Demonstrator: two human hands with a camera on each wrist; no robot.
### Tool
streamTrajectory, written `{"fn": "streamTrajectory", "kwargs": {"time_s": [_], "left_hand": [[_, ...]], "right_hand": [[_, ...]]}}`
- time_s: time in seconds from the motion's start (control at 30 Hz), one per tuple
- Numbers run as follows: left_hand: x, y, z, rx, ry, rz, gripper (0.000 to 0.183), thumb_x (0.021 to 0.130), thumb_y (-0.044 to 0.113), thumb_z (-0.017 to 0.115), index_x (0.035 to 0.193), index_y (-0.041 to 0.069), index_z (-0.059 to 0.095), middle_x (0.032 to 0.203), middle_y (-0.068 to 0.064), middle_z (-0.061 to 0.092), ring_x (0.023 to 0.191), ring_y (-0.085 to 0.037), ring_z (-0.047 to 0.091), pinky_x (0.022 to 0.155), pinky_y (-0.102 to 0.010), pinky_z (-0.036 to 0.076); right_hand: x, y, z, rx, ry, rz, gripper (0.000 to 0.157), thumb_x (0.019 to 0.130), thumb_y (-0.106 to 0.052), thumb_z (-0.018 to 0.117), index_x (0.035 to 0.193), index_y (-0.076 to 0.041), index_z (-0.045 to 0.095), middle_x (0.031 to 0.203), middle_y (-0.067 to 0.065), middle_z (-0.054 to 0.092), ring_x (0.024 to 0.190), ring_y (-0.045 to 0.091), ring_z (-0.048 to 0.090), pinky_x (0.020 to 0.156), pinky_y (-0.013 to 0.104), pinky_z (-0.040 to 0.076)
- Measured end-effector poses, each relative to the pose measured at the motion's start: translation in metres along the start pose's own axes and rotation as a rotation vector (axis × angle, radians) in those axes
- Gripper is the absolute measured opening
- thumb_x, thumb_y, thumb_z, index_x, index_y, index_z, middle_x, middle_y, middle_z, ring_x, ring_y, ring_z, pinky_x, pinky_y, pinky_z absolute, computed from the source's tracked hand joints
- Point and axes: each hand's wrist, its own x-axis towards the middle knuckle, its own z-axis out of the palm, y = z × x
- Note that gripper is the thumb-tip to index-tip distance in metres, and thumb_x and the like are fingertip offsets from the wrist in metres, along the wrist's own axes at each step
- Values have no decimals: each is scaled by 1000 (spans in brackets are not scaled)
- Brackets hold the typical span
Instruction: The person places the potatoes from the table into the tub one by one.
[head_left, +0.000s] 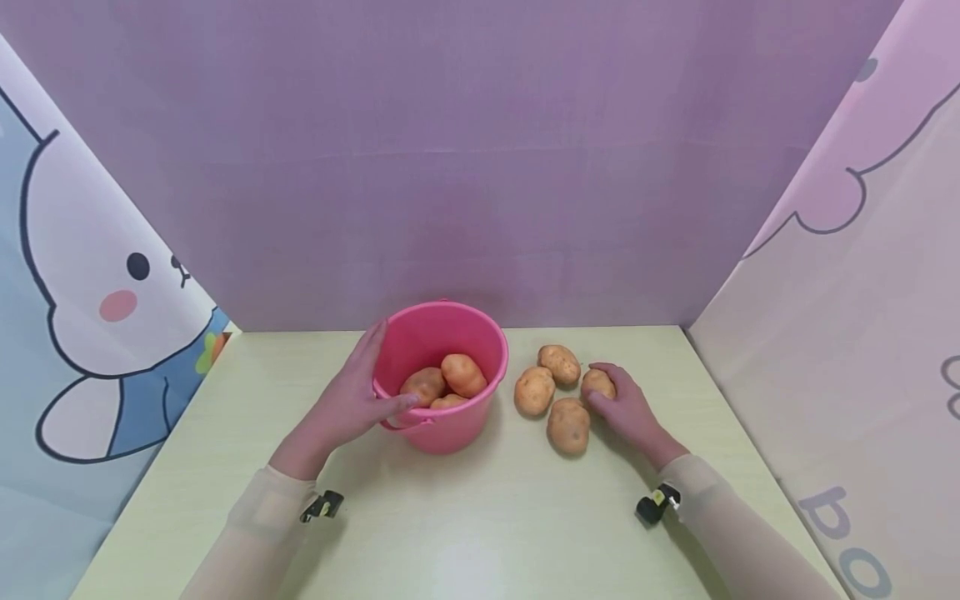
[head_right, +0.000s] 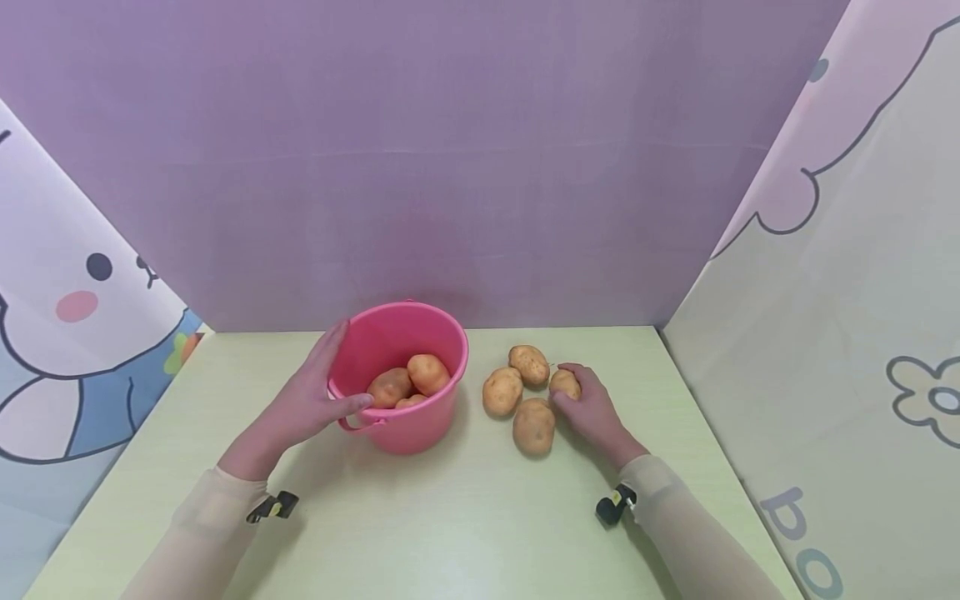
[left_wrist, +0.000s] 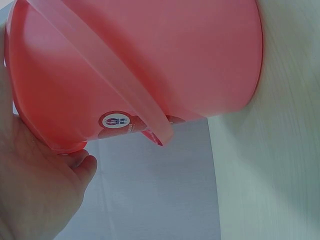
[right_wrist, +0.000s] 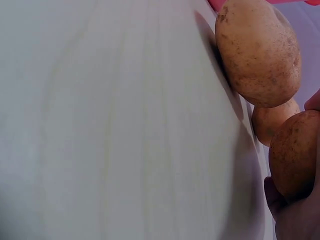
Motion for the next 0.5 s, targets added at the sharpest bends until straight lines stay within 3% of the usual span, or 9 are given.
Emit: {"fn": "streamTrajectory", "kwargs": {"time_s": [0.1, 0.33, 0.5], "left_hand": [[0, 1, 0, 3, 1, -8, 115, 75, 42, 89, 162, 34, 15, 162, -7, 25, 140, -38, 38, 91, -56, 56], [6, -27, 6, 12, 9, -22, 118, 72, 48, 90, 162, 38, 13, 163, 0, 23, 141, -32, 37, 90, -59, 55], [8, -34, 8, 30, 12, -22, 120, 71, 56, 88, 163, 37, 13, 163, 8, 22, 140, -27, 37, 89, -57, 56]], "right_hand": [[2, 0, -1, 3, -1, -8, 53, 93, -24, 69, 141, -13, 53, 135, 12, 56, 112, 30, 56, 97, 48, 45], [7, 0, -4, 6, -7, -30, 55, 91, -21, 70, 143, -14, 51, 139, 13, 53, 119, 31, 54, 103, 52, 43], [10, -6, -6, 6, -10, -39, 56, 91, -20, 70, 143, -13, 51, 141, 14, 52, 122, 33, 54, 104, 53, 43]]}}
